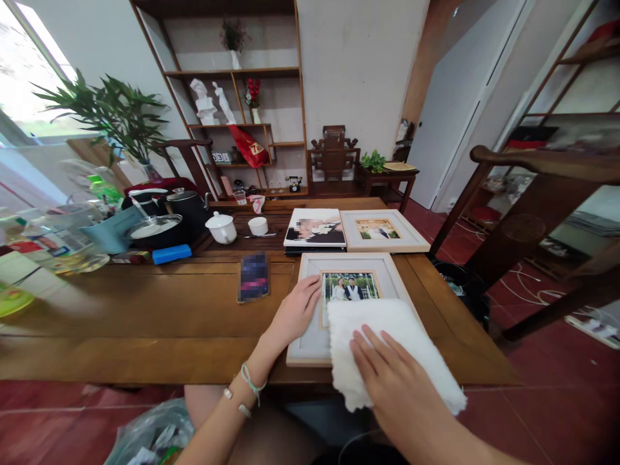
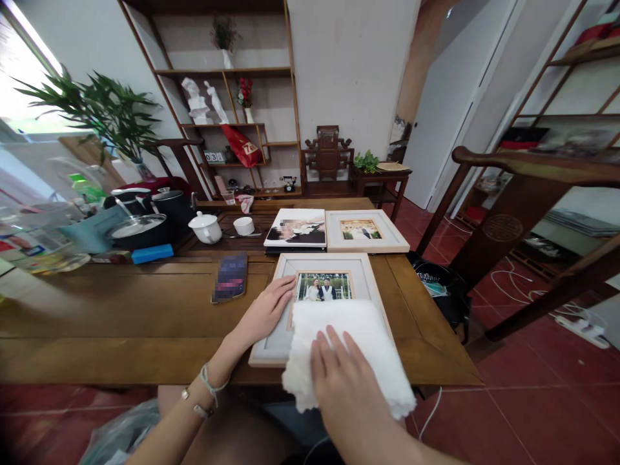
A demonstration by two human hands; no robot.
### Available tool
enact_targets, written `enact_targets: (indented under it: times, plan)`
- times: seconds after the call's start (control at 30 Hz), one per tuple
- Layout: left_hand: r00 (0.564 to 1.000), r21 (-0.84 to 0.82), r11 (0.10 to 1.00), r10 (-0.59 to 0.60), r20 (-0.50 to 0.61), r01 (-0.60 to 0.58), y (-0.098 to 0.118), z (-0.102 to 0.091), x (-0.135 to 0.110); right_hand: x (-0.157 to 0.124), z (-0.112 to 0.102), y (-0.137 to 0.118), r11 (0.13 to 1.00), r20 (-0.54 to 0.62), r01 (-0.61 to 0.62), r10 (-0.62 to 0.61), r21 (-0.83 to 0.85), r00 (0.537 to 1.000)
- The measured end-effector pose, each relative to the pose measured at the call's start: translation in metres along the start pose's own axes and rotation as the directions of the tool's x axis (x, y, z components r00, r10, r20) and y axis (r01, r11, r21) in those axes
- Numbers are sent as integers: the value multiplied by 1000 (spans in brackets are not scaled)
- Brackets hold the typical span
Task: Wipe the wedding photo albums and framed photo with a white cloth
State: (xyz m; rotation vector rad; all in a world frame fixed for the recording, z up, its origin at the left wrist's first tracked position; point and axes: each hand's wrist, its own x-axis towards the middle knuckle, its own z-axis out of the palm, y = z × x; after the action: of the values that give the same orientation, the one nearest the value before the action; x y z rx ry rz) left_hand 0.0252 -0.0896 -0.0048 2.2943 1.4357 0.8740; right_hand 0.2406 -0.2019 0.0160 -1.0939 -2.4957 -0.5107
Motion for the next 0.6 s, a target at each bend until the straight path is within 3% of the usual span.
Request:
enact_targets:
  times: [0.17,0.37,0.5,0.6]
  plan:
    - [1000,40,999,-22,9,22,4,-1,0,-27,-18,44,997,122,-27,18,66,992]
    - [999,54,998,-31,27,30,6,-2,0,-26,-24,88,907,251,9,-126,421,960]
    - [999,48,999,-27,27,25,5,-2,0,-26,-21,119,841,145,17,-114,541,983]
    - [999,42,999,-18,29,16,3,-1,0,-22,-19,142,846,-53,-38,79,532,995]
